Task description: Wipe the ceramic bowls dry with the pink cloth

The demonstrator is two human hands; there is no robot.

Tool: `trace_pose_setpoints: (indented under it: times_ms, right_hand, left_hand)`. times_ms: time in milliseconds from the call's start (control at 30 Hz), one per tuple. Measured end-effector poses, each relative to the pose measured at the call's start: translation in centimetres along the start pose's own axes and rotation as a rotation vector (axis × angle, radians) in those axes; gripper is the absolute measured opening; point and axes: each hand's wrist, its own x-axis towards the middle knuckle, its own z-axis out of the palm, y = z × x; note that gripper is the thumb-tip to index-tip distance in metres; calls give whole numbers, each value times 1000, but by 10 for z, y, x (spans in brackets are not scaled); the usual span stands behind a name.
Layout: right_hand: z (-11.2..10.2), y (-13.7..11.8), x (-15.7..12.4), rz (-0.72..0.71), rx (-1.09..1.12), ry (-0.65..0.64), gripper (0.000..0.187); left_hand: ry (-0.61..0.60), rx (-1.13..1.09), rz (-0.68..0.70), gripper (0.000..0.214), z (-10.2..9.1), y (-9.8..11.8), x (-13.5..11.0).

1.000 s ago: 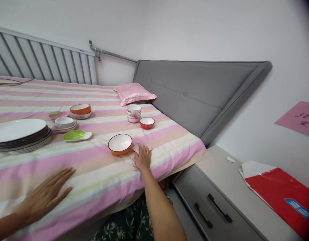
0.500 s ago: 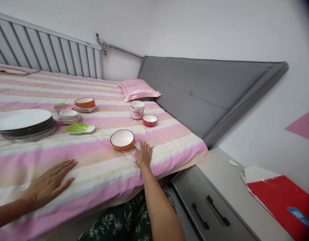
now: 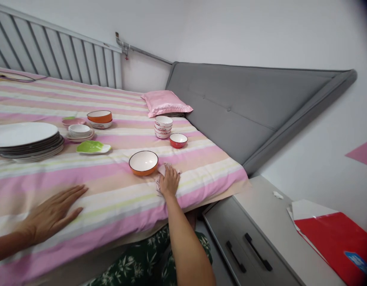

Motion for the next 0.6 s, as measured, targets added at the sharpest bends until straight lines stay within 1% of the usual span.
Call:
trace_pose_setpoints:
  times_ms: [233, 333, 600]
  right_hand:
    - [2, 2, 2, 21, -4, 28, 46]
    - [4, 3, 2, 19, -11, 31, 46]
    - [6, 2, 1, 6, -23, 19, 48]
  left_hand:
    - [-86, 224, 106, 65, -6, 8, 2]
    - [-97, 297, 134, 68, -8, 10, 1]
    - [-80, 289, 132, 65, -7, 7, -2]
